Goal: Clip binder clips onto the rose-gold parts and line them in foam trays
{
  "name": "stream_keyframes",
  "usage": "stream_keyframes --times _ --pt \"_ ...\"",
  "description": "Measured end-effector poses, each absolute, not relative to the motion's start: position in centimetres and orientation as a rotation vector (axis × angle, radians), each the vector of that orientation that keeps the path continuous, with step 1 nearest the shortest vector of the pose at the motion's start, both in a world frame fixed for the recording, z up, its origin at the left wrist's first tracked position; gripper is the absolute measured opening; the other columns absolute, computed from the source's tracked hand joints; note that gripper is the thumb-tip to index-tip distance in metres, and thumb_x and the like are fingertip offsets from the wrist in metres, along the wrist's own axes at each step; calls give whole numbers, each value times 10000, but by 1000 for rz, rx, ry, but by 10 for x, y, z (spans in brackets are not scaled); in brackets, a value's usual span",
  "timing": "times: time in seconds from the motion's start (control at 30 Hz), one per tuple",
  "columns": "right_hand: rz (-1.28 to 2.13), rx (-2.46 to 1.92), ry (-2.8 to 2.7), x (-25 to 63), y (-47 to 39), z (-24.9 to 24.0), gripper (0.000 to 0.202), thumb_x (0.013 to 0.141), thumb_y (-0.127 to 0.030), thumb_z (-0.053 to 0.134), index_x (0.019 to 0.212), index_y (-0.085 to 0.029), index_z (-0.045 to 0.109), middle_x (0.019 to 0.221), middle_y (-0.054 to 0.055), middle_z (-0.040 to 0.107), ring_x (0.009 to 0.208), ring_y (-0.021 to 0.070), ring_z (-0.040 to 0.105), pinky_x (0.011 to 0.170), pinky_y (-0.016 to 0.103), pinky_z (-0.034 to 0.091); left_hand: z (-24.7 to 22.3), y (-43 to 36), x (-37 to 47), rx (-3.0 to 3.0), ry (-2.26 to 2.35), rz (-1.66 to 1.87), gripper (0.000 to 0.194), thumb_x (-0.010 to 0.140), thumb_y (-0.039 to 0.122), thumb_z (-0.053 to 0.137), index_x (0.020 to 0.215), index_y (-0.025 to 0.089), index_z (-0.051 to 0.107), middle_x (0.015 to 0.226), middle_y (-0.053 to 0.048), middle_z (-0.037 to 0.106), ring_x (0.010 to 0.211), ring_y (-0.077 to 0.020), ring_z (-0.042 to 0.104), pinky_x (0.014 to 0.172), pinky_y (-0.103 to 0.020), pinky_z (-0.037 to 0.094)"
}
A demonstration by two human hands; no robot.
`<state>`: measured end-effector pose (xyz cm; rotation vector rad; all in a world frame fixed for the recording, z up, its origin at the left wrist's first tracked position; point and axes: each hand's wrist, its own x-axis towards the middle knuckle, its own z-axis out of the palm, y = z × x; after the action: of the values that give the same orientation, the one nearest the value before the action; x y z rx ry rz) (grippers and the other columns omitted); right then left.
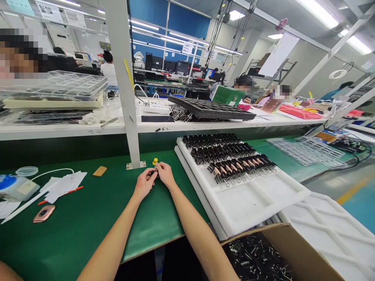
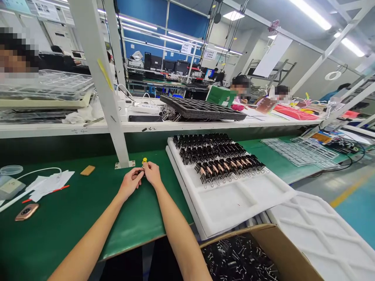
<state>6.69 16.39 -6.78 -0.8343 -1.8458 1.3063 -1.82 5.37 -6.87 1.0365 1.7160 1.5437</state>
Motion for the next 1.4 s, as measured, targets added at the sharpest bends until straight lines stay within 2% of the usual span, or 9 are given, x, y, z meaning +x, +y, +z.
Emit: stream_keyframes --times 0.13,0.27,0.37,0.47,0.67,0.8,1.0,1.4 --pt "1412 -834 -1729 65 173 -67 516 915 -665 454 634 -234 491 587 -34 488 581 140 464 528 260 381 -71 77 -26 1044 1703 1625 453 816 571 683 1049 183 711 738 -14 653 498 -123 542 450 -237 403" --pt "1607 -757 -1603 70 175 -66 560 894 -750 443 744 -223 559 612 -37 538 524 118 482 464 240 411 -73 86 -30 1096 1712 1612 449 808 558 713 1061 188 727 765 -19 674 514 -127 558 516 -258 452" --pt "1600 -698 -1620 71 172 -65 505 873 -709 530 786 -216 596 649 -37 578 521 111 486 475 244 418 -73 86 -30 1081 1675 1645 467 802 568 730 1070 186 721 763 -12 653 501 -118 531 502 -255 431" --pt "1507 -686 -1604 69 168 -63 401 853 -613 618 818 -214 631 707 -22 630 585 129 539 553 264 457 -72 84 -29 1069 1632 1688 476 783 572 752 1062 188 719 778 -6 635 488 -108 496 480 -253 398" --pt "1470 -726 -1580 68 165 -56 341 867 -543 621 798 -211 651 762 8 685 693 167 617 687 304 495 -70 82 -21 1126 1730 1650 416 828 521 720 1092 199 724 818 -12 634 515 -111 490 512 -262 401" --pt "1468 -718 -1580 69 166 -55 342 870 -544 626 786 -213 649 750 5 683 703 174 636 684 306 500 -71 82 -16 1112 1727 1650 426 852 511 701 1141 198 699 919 -35 667 546 -114 511 528 -259 411" --pt "1482 -742 -1604 68 166 -54 328 874 -526 625 774 -214 651 754 12 696 720 182 653 699 304 511 -72 82 -15 1071 1703 1646 418 845 517 704 1112 196 703 938 -43 670 555 -116 516 532 -255 413" --pt "1462 -776 -1656 68 167 -55 340 859 -528 632 734 -211 644 702 -5 649 685 165 594 667 287 470 -73 82 -20 1060 1682 1619 348 833 479 713 1051 208 709 799 -12 674 521 -128 530 518 -262 402"
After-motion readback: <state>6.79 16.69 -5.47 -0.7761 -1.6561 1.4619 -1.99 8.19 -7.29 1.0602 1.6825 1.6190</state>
